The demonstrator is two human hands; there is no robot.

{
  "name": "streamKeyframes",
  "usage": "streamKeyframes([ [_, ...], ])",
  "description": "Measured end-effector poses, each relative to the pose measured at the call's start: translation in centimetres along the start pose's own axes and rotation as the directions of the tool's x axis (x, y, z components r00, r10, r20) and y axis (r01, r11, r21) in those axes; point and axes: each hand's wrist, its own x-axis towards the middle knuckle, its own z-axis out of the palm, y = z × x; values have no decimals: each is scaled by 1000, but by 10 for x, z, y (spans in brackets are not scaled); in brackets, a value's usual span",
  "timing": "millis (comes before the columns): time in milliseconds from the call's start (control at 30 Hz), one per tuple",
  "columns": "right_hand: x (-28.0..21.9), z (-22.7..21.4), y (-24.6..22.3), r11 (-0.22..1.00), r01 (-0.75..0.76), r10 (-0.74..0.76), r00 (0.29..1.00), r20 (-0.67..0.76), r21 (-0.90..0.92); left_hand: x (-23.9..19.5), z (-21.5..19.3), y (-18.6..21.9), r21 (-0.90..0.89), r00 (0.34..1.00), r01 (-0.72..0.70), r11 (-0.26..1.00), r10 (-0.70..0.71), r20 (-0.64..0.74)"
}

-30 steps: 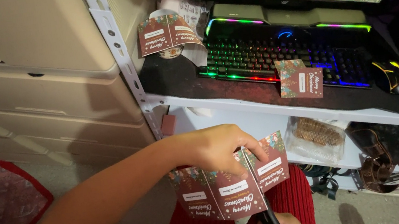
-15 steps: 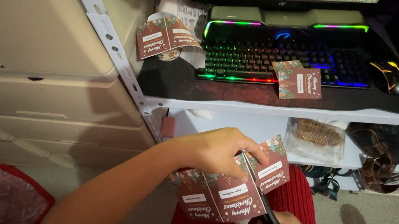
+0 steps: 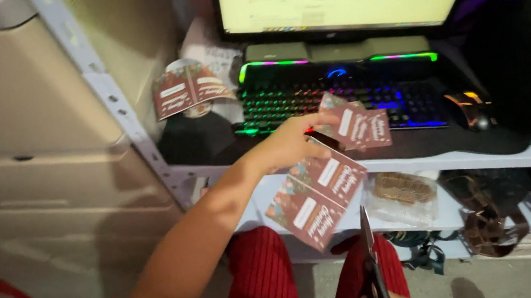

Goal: Cutting out printed Christmas tags from a sheet of paper using scissors at a design station.

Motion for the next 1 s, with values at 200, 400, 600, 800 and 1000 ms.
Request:
streamKeyframes([
  [200, 8, -12, -17, 976, -5, -19, 994, -107, -219, 57, 31, -62, 83, 989, 56, 995, -44, -142],
  [400, 27, -29, -2, 965, -59, 28, 992, -126, -256, 3, 28, 26, 68, 910, 414, 908, -409, -71],
  [600, 45, 2, -32, 916, -180, 67, 950, -306, -358, -14, 32, 41, 72, 881, 465, 882, -454, -133],
  [800, 38, 25, -49, 919, -106, -51, 923, -382, -380, -43, 41, 10, 40, 946, 230, 972, -213, -243],
  [1000, 44, 34, -56, 899, 298, -336, 940, -68, -320, -118, 65, 37, -145, 969, 210, 967, -185, 166],
])
